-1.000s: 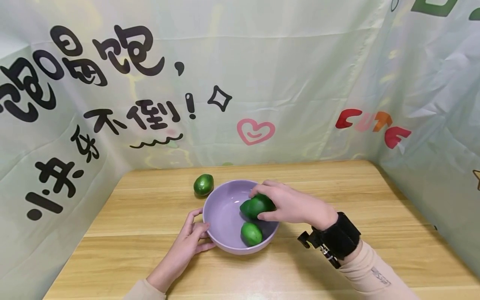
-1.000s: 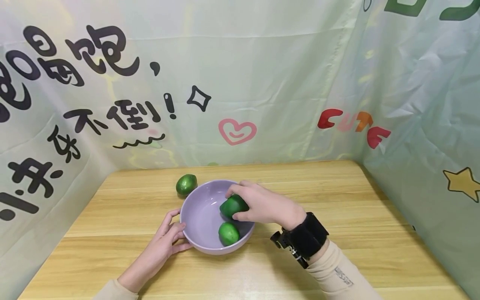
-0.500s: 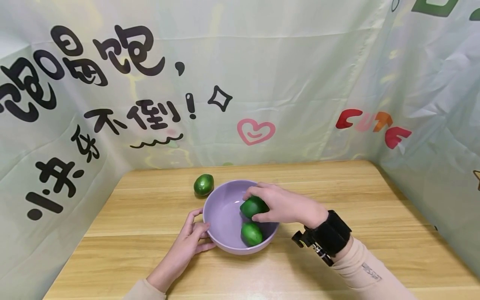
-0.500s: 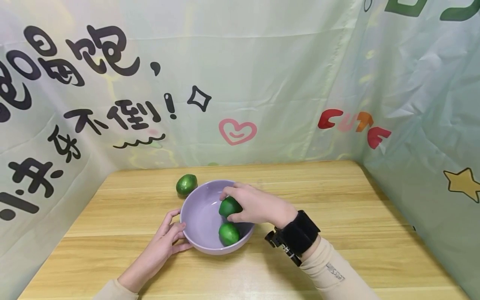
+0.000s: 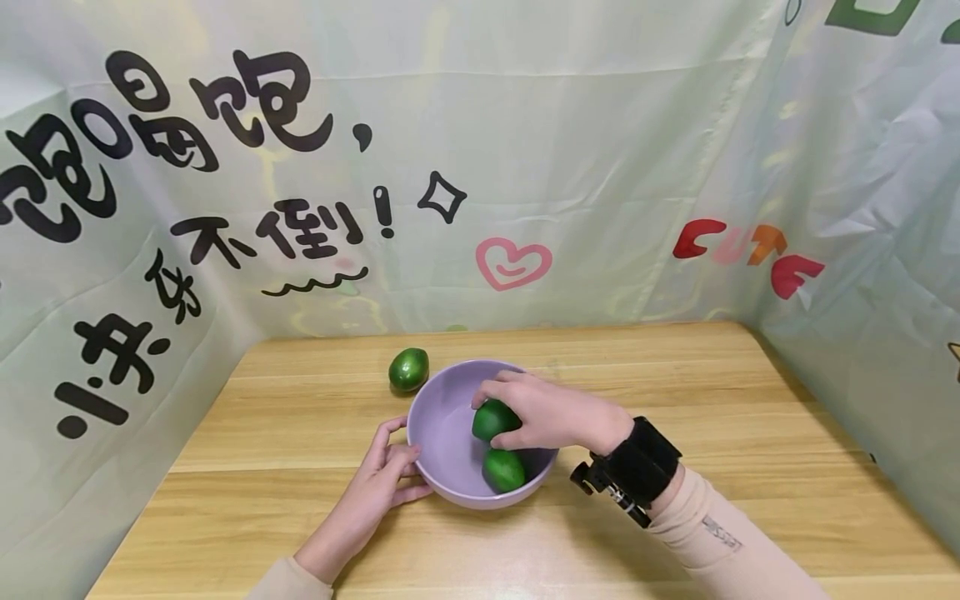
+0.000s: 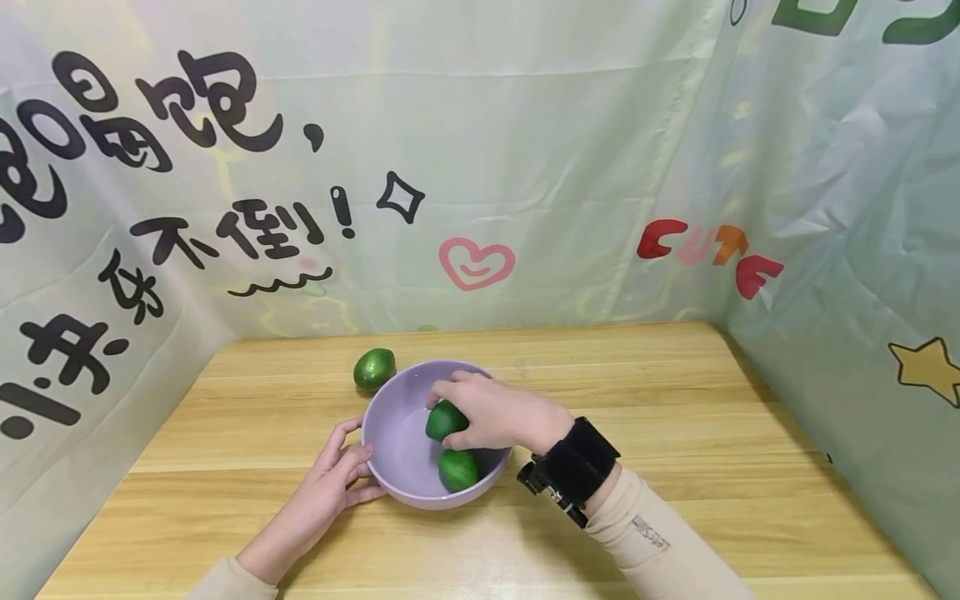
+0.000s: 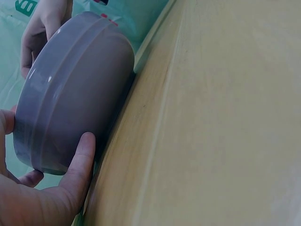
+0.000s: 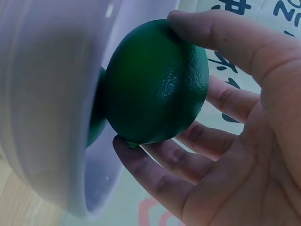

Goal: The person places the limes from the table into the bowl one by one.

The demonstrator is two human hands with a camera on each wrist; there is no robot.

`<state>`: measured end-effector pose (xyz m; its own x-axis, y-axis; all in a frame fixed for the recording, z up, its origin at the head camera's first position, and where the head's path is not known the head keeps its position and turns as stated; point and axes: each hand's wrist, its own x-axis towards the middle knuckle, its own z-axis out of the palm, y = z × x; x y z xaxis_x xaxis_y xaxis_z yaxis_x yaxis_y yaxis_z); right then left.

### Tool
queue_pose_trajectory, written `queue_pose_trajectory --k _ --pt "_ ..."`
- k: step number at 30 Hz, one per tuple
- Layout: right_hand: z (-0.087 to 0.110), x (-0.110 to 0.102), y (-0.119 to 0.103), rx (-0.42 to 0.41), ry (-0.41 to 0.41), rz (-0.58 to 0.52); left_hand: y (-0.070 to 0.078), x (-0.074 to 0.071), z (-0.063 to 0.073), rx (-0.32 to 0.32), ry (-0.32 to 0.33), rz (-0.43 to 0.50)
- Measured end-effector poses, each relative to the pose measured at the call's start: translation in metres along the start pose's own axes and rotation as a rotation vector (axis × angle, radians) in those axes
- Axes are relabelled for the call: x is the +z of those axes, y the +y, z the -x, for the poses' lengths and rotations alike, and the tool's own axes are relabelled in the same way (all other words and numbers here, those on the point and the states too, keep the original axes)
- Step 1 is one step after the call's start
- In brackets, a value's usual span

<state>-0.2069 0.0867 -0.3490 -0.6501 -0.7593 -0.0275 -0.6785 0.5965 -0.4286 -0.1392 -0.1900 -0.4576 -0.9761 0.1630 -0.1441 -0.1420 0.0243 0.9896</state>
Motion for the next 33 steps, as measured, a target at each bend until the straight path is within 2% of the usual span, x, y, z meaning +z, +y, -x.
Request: queue_pose_trajectory --k 9,24,33 --pt "-0.012 0.006 -0.001 -0.032 -0.054 -0.021 -0.001 0.0 0.0 0.005 -0.005 -0.001" --pt "-0.025 0.012 -0.011 -0.034 -0.082 0.071 0.0 -0.002 0.0 -0.002 -0.014 0.006" --pt "-0.031 0.016 -0.017 -0.036 -0.116 0.073 0.001 -0.001 0.001 0.002 -0.012 0.004"
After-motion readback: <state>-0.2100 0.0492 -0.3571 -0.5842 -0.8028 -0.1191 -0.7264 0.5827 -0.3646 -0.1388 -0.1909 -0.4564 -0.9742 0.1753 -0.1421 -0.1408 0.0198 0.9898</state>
